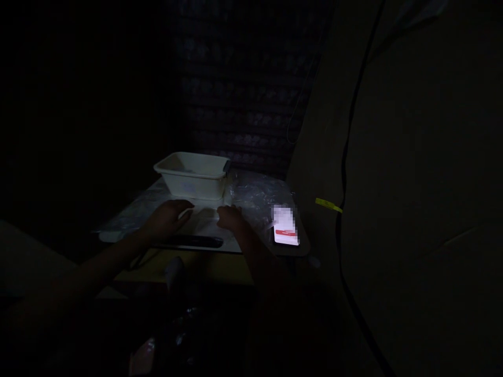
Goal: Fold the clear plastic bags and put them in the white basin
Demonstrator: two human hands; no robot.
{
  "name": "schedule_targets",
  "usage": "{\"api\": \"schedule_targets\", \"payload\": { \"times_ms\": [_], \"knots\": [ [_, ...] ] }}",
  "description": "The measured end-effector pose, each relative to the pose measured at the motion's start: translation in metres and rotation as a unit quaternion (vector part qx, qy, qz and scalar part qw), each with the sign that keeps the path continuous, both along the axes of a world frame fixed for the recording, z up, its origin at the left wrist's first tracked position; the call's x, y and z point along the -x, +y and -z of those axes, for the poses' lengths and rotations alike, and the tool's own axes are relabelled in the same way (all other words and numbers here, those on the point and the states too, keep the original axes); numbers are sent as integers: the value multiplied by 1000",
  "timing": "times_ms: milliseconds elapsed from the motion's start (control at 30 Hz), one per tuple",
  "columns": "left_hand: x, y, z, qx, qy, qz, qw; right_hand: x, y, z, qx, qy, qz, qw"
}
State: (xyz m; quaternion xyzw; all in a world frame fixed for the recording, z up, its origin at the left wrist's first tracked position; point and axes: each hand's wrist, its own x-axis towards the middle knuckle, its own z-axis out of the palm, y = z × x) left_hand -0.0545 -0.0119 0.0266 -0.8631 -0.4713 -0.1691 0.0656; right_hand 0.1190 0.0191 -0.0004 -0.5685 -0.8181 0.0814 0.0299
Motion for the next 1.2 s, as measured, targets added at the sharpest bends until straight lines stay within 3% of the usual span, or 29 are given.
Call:
{"api": "schedule_targets", "payload": {
  "times_ms": [167,300,367,467,533,600,700,800,1033,1200],
  "knots": [
    [4,11,-2,36,-83,-43,995,6,4,-7,86,40,-10,995],
    [6,22,7,114,-220,-74,966,-2,4,-6,125,173,-19,977],
    [4,28,12,192,-338,-89,917,-9,5,-6,132,284,-15,949],
    [-3,31,17,340,-515,-89,782,-19,3,-10,138,461,13,877],
    [-9,30,17,426,-567,-65,702,-23,0,-14,153,564,33,811],
    [-18,27,14,479,-574,-24,663,-25,-2,-16,166,641,44,748],
    [-33,20,9,501,-570,53,649,-26,-2,-14,157,702,65,692],
    [-49,17,6,485,-592,72,639,-25,-1,-11,160,722,81,668],
    [-63,20,8,403,-643,-5,652,-24,-4,-11,265,690,100,667],
    [-59,20,5,431,-631,-4,645,-22,-7,-11,270,706,73,651]
  ]
}}
